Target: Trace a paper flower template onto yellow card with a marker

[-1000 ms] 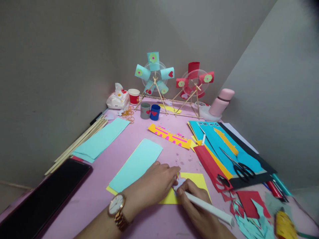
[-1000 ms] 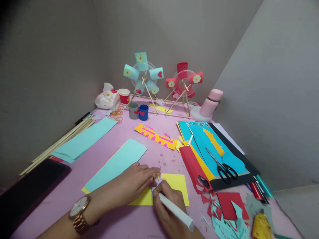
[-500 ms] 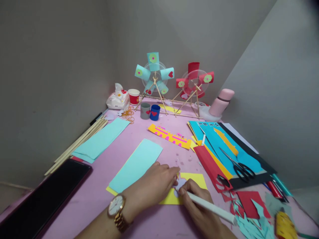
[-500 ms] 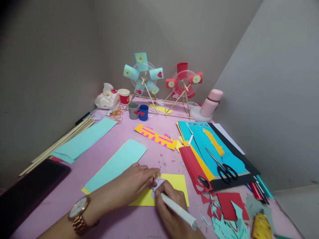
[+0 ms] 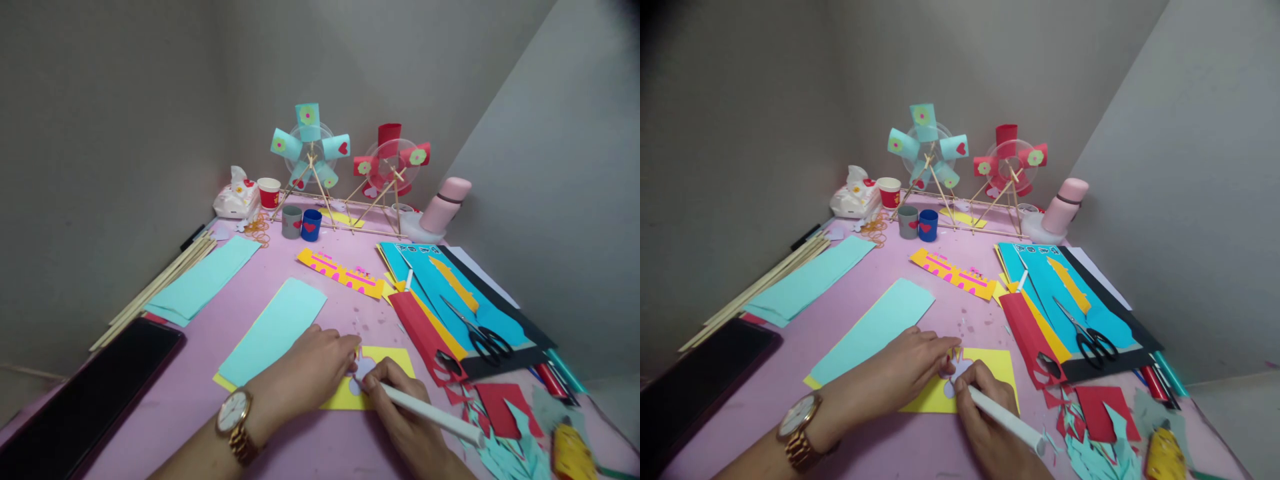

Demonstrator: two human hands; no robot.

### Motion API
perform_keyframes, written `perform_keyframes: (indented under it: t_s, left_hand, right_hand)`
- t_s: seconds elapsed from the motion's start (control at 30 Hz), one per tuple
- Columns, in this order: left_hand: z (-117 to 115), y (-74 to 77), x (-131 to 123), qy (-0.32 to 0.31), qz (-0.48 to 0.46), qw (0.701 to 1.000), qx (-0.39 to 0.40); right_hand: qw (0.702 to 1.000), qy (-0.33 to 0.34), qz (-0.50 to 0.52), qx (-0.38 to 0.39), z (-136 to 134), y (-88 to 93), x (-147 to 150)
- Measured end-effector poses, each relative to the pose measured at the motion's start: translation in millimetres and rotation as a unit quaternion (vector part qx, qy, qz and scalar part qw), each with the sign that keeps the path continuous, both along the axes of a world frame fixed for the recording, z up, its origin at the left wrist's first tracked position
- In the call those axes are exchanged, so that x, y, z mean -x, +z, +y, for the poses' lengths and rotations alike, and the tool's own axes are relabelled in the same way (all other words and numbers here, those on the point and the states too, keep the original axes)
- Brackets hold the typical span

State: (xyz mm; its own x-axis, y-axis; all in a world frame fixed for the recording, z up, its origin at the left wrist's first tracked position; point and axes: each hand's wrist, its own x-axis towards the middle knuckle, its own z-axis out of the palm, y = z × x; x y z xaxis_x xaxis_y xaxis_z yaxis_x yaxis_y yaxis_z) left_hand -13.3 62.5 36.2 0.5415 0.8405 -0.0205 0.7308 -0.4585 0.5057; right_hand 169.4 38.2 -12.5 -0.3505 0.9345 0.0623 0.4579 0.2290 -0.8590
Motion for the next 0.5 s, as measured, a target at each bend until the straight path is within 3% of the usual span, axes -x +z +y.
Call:
perform_keyframes:
  t_s: [0.17,0.5]
  left_hand:
    - [0.4,-1.7,0.1,0.000,-0.008,1.000,0.003]
    - [0.2,-2.4,0.6,0.000,-0.007,1.000,0.002]
  right_hand:
    - [0.999,-0.042,0.003,-0.004,0.2,0.4,-0.7]
    - [1.000,-0.008,-0.011,-0.007,1.2,-1.4,2.8]
